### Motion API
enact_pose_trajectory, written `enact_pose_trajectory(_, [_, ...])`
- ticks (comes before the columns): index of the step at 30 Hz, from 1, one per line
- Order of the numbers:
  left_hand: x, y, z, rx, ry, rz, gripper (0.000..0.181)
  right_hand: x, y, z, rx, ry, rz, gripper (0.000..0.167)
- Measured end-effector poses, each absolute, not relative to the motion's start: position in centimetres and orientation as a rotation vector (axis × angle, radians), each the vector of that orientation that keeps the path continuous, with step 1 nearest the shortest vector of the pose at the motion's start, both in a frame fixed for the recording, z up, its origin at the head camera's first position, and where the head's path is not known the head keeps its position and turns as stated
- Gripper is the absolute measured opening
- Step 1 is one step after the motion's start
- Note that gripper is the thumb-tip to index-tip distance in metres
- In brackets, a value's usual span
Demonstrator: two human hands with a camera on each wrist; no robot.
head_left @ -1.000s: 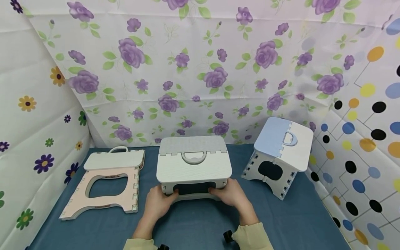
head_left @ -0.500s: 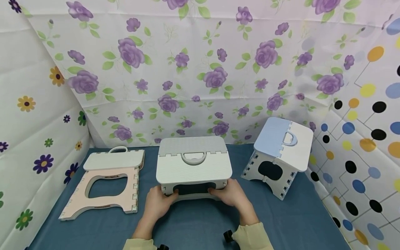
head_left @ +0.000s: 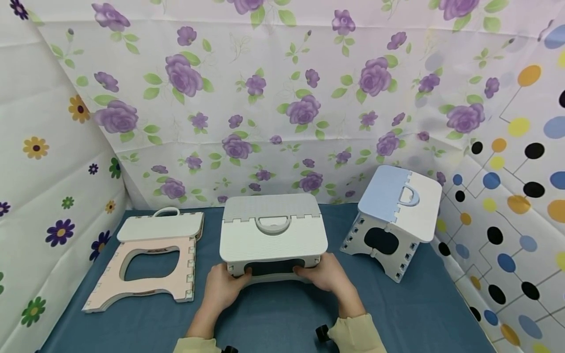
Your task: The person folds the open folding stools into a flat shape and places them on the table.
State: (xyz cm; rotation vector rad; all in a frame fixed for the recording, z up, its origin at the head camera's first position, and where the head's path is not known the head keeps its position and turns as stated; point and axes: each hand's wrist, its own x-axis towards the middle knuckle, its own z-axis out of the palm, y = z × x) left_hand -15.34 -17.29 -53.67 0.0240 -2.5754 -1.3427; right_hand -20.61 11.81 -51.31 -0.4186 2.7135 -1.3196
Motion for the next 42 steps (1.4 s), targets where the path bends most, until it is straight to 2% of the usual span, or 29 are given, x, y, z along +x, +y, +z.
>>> enact_pose_trajectory(17, [-15.3,-17.4,-53.8,-0.015,-2.561,-1.367,0.027,-20.8,12.0,-51.8,-0.511,2.710,-1.373,0.073])
enact_pose_trajectory(21, [-15.4,-17.8,-54.4,-0.107,-2.499,-1.504,0.027,-21.1,12.0,-52.2,-0.666,2.573,-1.501,0.058])
enact_pose_trajectory(24, [-15.2,-18.1,-54.3,-0.139,-2.499,-1.658,0.021,-20.6,12.0,-52.1,-0.679,2.437,-1.561,0.046])
enact_pose_trajectory(31, [-14.9,-18.2,-53.7,-0.129,-2.531,-1.752,0.027,-19.9,12.0,-51.5,-0.676,2.272,-1.652,0.062])
enact_pose_trajectory(42, [-15.4,-18.3,-53.7,-0.177,-2.559,-1.740,0.024,-20.6,12.1,-51.9,-0.691,2.231,-1.688,0.066])
